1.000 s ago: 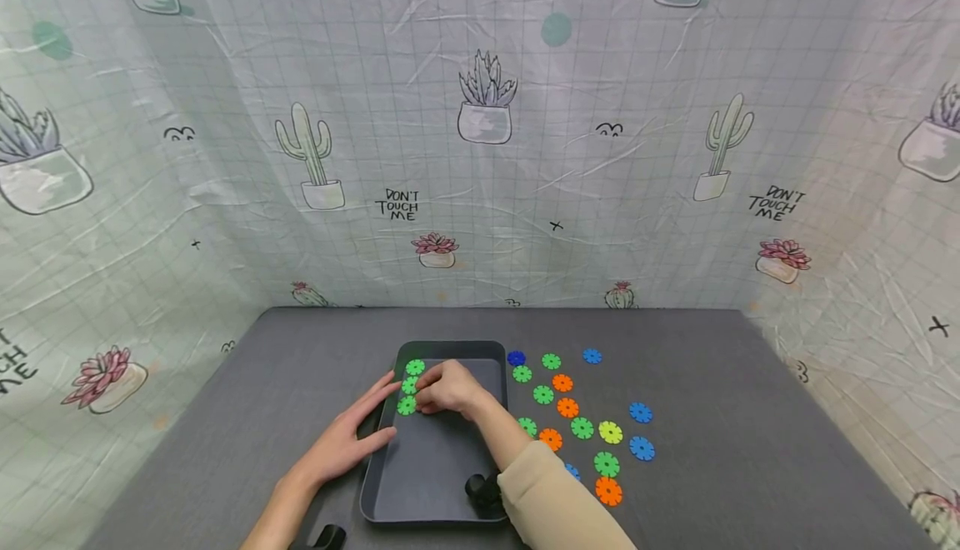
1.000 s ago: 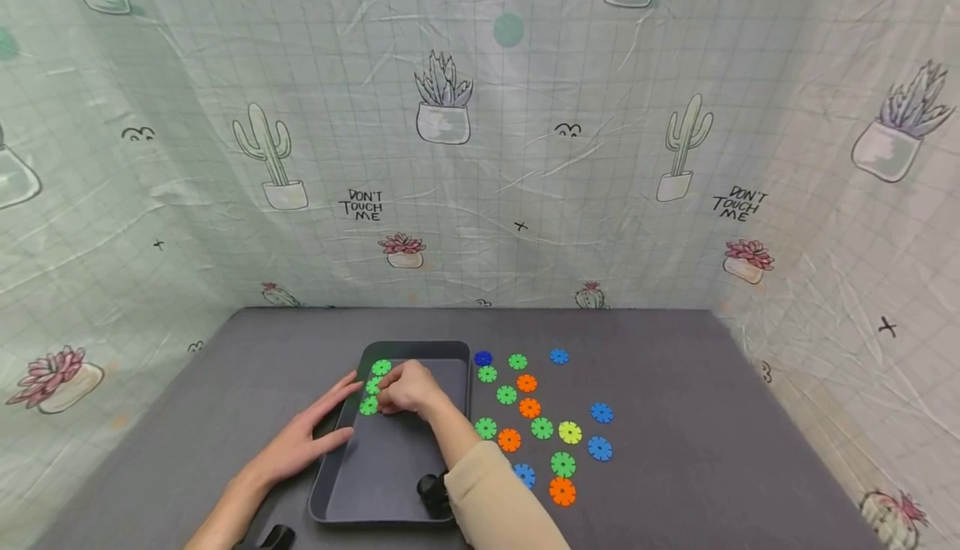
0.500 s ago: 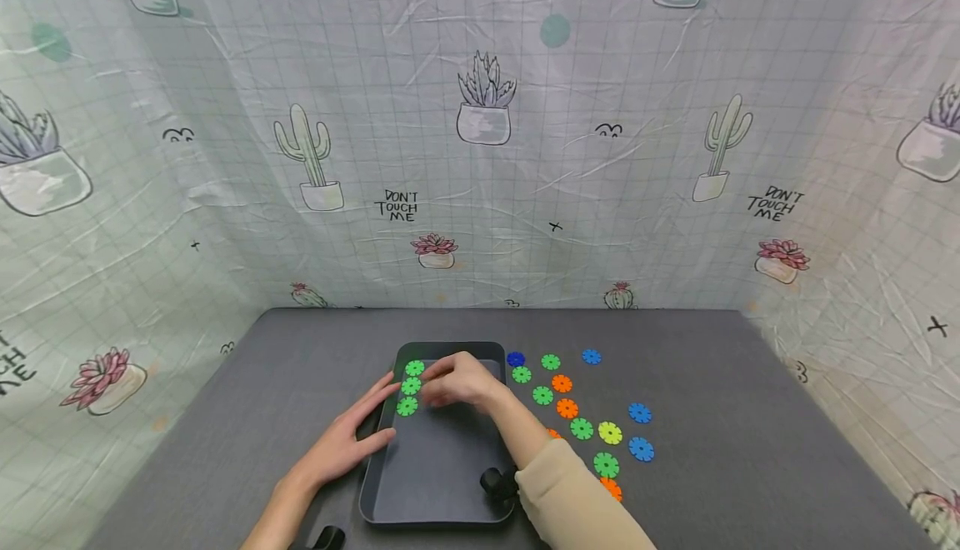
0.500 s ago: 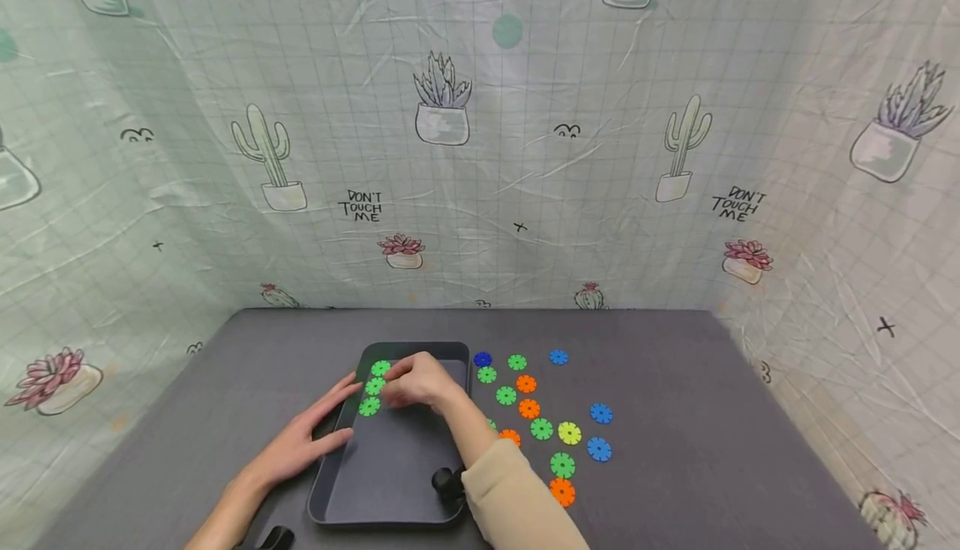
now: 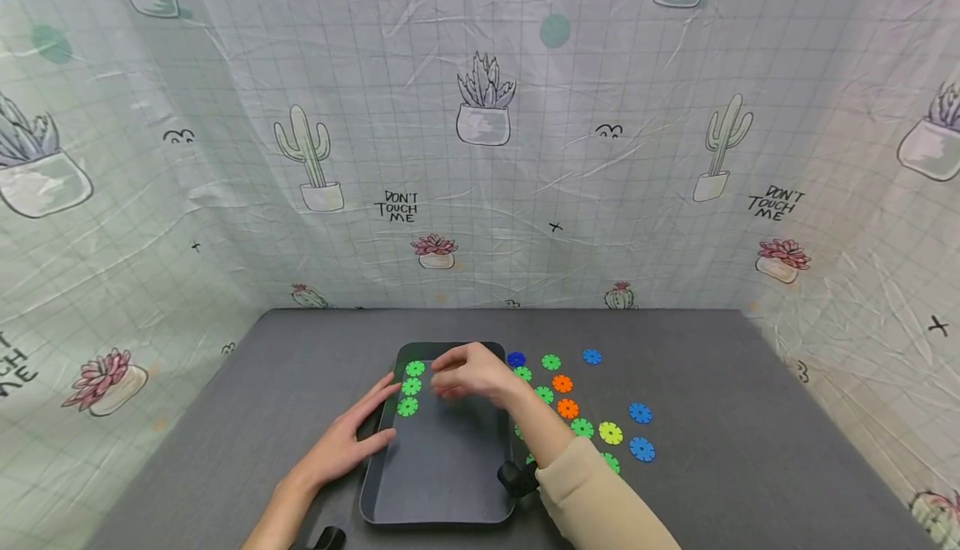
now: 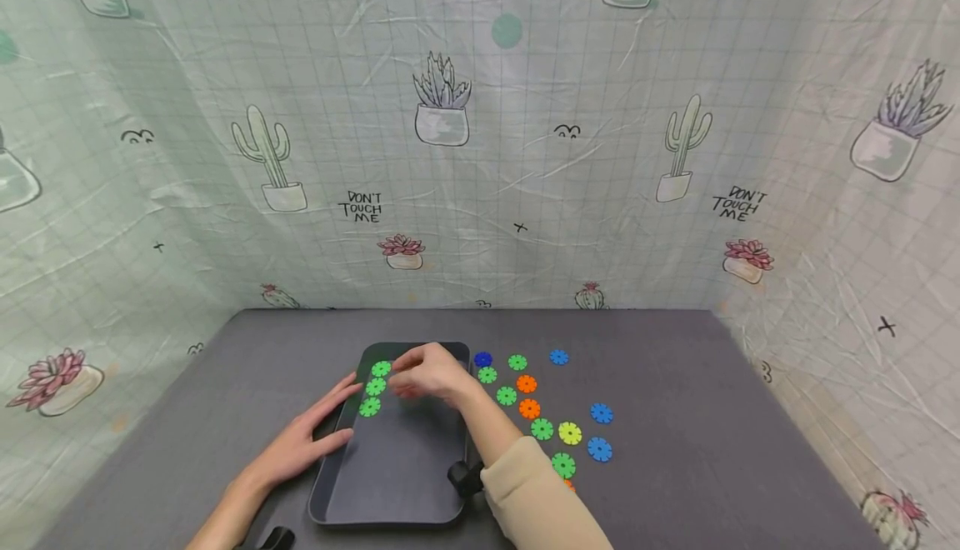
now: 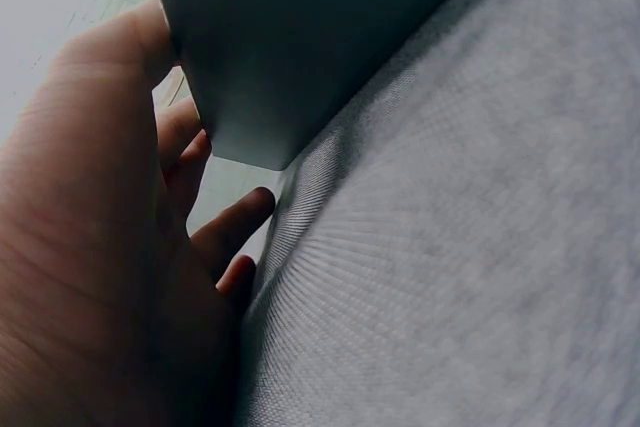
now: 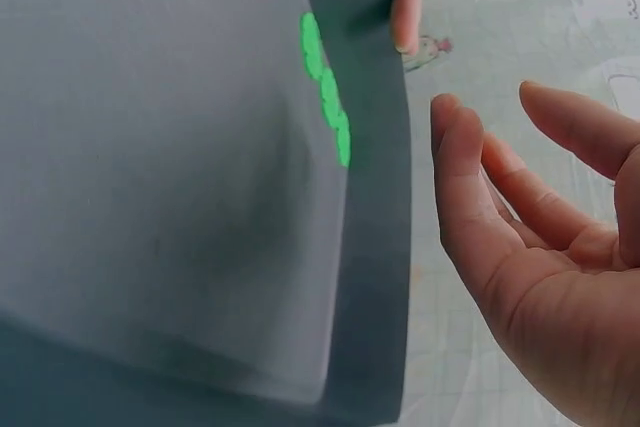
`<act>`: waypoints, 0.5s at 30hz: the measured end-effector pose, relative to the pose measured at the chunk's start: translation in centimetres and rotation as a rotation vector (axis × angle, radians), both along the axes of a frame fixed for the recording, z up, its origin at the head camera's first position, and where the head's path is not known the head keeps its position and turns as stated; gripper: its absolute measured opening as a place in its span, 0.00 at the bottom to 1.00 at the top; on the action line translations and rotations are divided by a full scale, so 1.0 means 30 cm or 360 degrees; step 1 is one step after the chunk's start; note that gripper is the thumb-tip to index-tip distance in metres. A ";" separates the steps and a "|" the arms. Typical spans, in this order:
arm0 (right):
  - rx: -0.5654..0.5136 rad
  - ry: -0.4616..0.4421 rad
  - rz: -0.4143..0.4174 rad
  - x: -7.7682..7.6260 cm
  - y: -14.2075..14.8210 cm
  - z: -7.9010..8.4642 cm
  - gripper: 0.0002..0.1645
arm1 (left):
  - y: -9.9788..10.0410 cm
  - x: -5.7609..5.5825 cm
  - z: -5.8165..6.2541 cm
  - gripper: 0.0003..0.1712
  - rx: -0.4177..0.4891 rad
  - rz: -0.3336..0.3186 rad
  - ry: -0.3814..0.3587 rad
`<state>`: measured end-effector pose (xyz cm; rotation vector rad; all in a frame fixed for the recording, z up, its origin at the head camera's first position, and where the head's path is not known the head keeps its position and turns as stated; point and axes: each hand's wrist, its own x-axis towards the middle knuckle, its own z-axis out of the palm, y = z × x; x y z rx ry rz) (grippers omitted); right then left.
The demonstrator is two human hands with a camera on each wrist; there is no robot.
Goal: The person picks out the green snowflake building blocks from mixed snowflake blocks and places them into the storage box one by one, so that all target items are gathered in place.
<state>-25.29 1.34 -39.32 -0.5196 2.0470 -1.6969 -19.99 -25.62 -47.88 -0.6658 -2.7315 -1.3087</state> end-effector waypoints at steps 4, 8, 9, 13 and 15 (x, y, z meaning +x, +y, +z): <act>0.0000 0.0007 0.0001 0.004 0.019 0.011 0.19 | 0.001 0.000 -0.001 0.38 -0.0004 0.0013 -0.0010; -0.0001 0.0011 -0.0014 0.012 0.040 0.024 0.19 | 0.002 0.000 -0.001 0.38 -0.0003 0.0018 -0.0012; -0.0003 0.0010 -0.0015 0.014 0.046 0.027 0.19 | 0.002 0.000 0.000 0.38 -0.0001 0.0018 -0.0014; -0.0012 0.0011 -0.0012 0.023 0.077 0.032 0.21 | 0.002 0.002 0.002 0.38 -0.0003 0.0021 -0.0016; -0.0022 0.0023 -0.0004 0.024 0.095 0.032 0.22 | 0.003 0.002 0.002 0.38 -0.0003 0.0016 -0.0011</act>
